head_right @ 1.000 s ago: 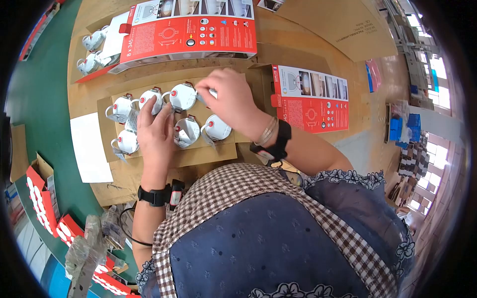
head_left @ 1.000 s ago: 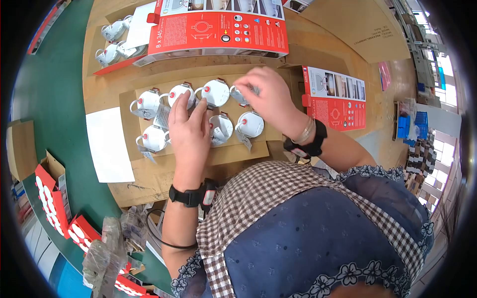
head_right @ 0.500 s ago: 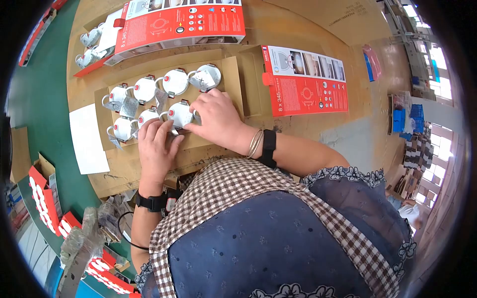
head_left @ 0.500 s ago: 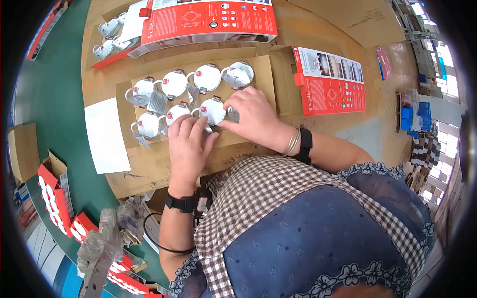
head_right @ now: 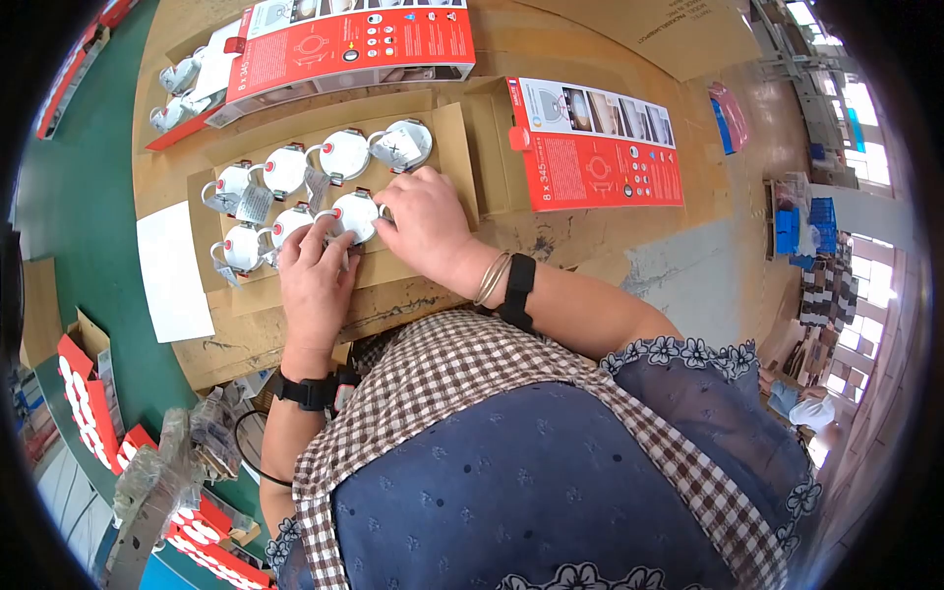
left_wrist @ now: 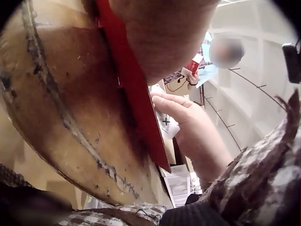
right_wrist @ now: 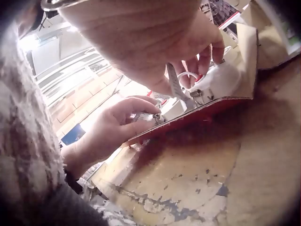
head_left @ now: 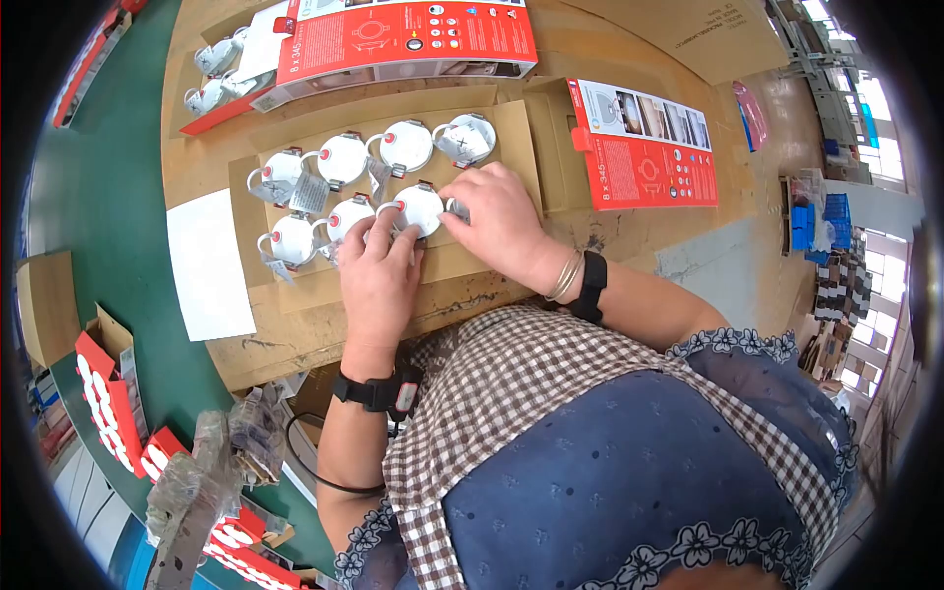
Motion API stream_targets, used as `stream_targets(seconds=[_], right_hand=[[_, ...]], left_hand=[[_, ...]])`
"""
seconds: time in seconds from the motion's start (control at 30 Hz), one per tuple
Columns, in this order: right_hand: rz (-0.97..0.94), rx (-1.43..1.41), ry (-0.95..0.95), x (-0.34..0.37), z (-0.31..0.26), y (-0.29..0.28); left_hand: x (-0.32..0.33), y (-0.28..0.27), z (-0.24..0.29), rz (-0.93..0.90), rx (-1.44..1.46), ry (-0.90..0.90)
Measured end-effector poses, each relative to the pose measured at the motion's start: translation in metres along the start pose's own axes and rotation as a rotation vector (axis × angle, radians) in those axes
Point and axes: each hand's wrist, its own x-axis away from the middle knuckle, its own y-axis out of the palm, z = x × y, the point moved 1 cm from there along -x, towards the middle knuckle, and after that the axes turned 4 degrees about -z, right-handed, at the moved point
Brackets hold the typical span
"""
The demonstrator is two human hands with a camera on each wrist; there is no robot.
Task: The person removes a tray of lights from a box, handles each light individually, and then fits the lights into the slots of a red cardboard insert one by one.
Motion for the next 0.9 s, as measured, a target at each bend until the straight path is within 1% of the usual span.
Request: stream_targets(seconds=[0.6,0.7,0.77,0.9], right_hand=[[-0.012,-0.004,0.008,-0.0065,0.0064,0.0003],[-0.028,-0.066,0.002,-0.0070,0.0098,0.0025],[-0.006,-0.003,0.013,-0.0062,0.0090,0.0049],[-0.017,0.015,0.027,-0.0076,0.0075,0.0039]], left_hand=[[-0.0013,0.0086,0.0022,0.028,0.019,-0.035],[-0.0010,0.0076,0.0014,0.031,0.038,-0.040],[-0.0009,0.0075,0.0024,0.039,0.038,-0.038],[-0.0011,0.0085,0.0027,0.051,0.045,-0.035]])
